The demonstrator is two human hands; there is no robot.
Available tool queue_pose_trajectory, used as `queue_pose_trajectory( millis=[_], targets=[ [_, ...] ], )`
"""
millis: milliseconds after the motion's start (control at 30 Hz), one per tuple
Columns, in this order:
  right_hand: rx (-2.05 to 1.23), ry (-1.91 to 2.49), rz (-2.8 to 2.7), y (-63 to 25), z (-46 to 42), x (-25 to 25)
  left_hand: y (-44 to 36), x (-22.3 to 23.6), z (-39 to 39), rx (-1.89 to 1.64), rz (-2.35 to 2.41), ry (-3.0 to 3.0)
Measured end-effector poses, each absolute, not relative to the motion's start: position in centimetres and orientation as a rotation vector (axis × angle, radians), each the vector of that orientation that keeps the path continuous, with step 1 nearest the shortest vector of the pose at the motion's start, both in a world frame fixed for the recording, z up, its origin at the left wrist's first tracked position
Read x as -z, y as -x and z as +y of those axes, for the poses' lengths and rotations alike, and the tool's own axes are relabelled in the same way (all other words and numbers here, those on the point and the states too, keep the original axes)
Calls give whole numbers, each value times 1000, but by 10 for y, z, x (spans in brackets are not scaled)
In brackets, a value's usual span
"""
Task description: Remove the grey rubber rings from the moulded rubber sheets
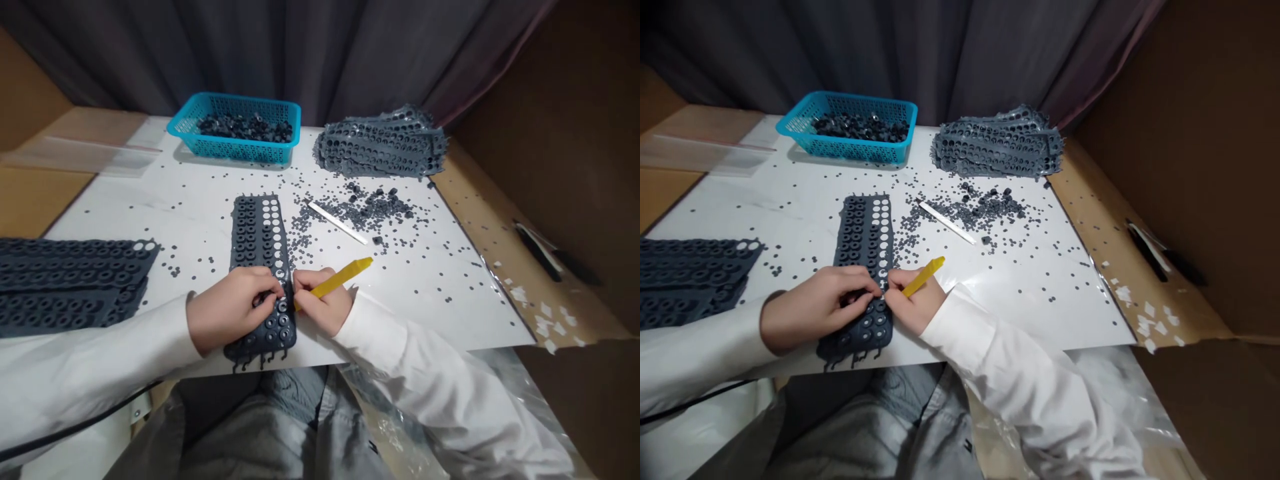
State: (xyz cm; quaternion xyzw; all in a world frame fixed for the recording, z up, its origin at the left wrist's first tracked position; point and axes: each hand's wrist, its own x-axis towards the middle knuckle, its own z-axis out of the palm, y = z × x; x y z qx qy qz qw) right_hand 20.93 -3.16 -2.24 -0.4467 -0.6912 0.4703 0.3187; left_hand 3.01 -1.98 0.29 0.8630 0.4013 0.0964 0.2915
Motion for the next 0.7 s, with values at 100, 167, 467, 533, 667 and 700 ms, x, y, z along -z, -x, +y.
queue_pose_trajectory(
  millis=[100, 167, 467, 533, 667, 700],
  targets=[
    [-1228, 1175, -1813, -210, -31, 23, -35, -8, -17, -151, 1108, -2306],
    [-1209, 1172, -1830, -210, -31, 23, -38, -11, -16, -86, 1119, -2315],
    [-1148, 1162, -1913, -209, -32, 22, -47, -1, -26, 108, 948, -2578],
    [-1132, 1161, -1922, -209, -33, 21, -39, 2, -26, -40, 916, -2598],
    [-1137, 1157, -1926, -209, -33, 20, -16, -3, -22, -529, 1186, -2390],
    [-1157, 1150, -1904, -210, -33, 19, -13, -6, -21, -569, 1248, -2341]
  ],
)
